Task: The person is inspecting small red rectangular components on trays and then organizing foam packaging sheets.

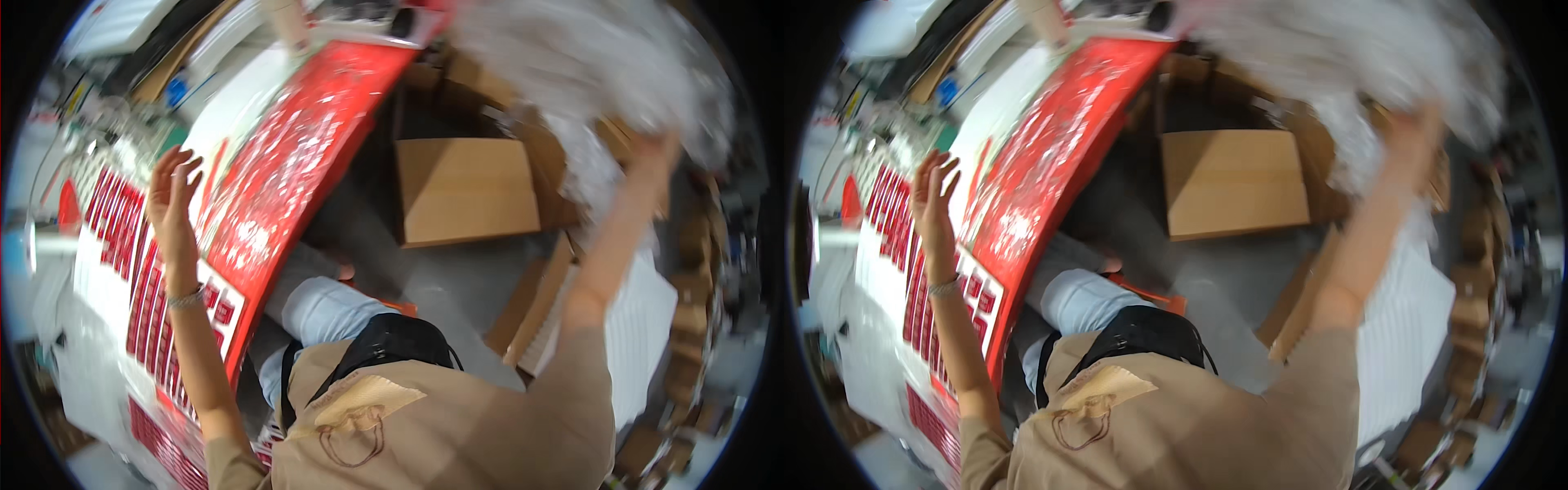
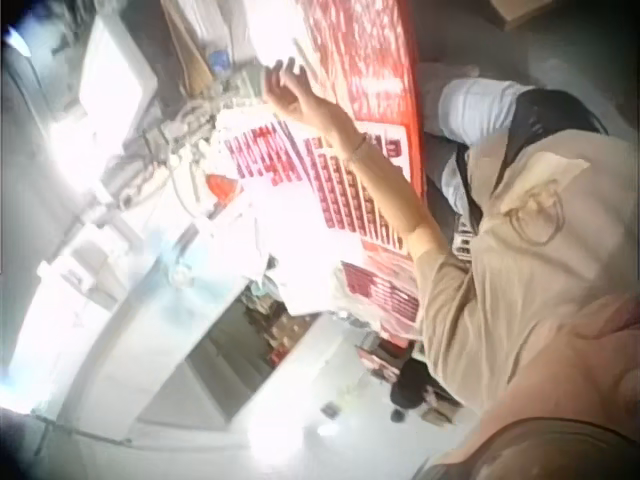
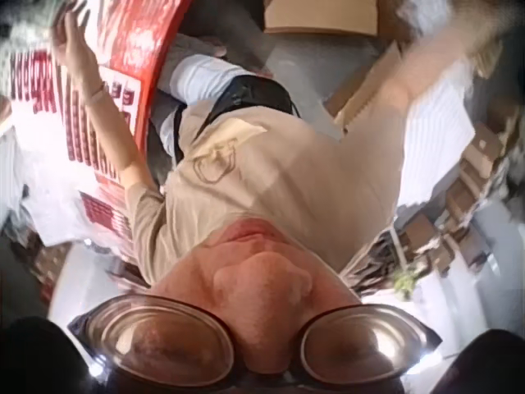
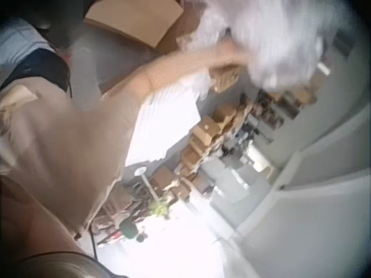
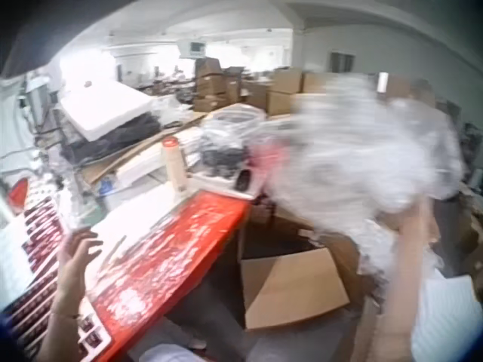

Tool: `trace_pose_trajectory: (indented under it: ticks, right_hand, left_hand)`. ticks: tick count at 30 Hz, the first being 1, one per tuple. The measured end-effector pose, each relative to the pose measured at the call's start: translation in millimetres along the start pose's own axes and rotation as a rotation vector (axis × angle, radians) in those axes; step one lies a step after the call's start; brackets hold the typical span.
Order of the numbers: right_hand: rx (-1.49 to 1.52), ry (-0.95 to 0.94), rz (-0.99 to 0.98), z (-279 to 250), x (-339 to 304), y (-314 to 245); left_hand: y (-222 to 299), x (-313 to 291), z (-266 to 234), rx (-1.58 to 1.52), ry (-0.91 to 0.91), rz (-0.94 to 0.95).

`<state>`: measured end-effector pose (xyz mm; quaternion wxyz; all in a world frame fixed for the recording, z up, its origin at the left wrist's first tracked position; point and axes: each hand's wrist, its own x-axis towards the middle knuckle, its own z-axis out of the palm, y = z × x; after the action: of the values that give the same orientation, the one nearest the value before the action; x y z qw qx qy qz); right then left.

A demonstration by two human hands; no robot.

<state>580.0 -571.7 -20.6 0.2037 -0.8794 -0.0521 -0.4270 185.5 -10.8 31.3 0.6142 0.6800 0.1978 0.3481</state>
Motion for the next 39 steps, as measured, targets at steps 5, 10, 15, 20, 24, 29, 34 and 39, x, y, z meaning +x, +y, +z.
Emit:
trace_pose_trajectory:
  ticks: [5,10,15,20,24,29,34,39]
  right_hand:
    - [-0.376,-0.213,0.018,47,-11,143]
    - [-0.105,-0.632,-0.088,72,-107,1]
    - [0.824,-0.638,-0.448,44,-189,-298]
    - [0.645,-0.963,-1.082,-7,-273,-489]
    - [0.877,-0.961,-1.157,-3,-298,-515]
    - [1.215,-1.067,-0.867,17,-283,-527]
    - [1.135,-0.905,-0.228,127,-226,-625]
    - [0.39,-0.568,-0.759,242,-217,-690]
  left_hand:
    - [-54,-33,-38,0.222,0.136,-0.042]
    - [-74,-52,-47,0.474,0.229,0.059]
    - [-57,-85,-65,0.425,0.339,0.045]
    - [-37,-126,-111,0.539,0.391,0.103]
    - [-22,-147,-155,0.457,0.498,0.096]
    - [-20,-136,-214,0.471,0.593,0.001]
    - [-34,-108,-245,0.418,0.499,-0.042]
    - [-51,-73,-252,0.703,0.325,-0.01]
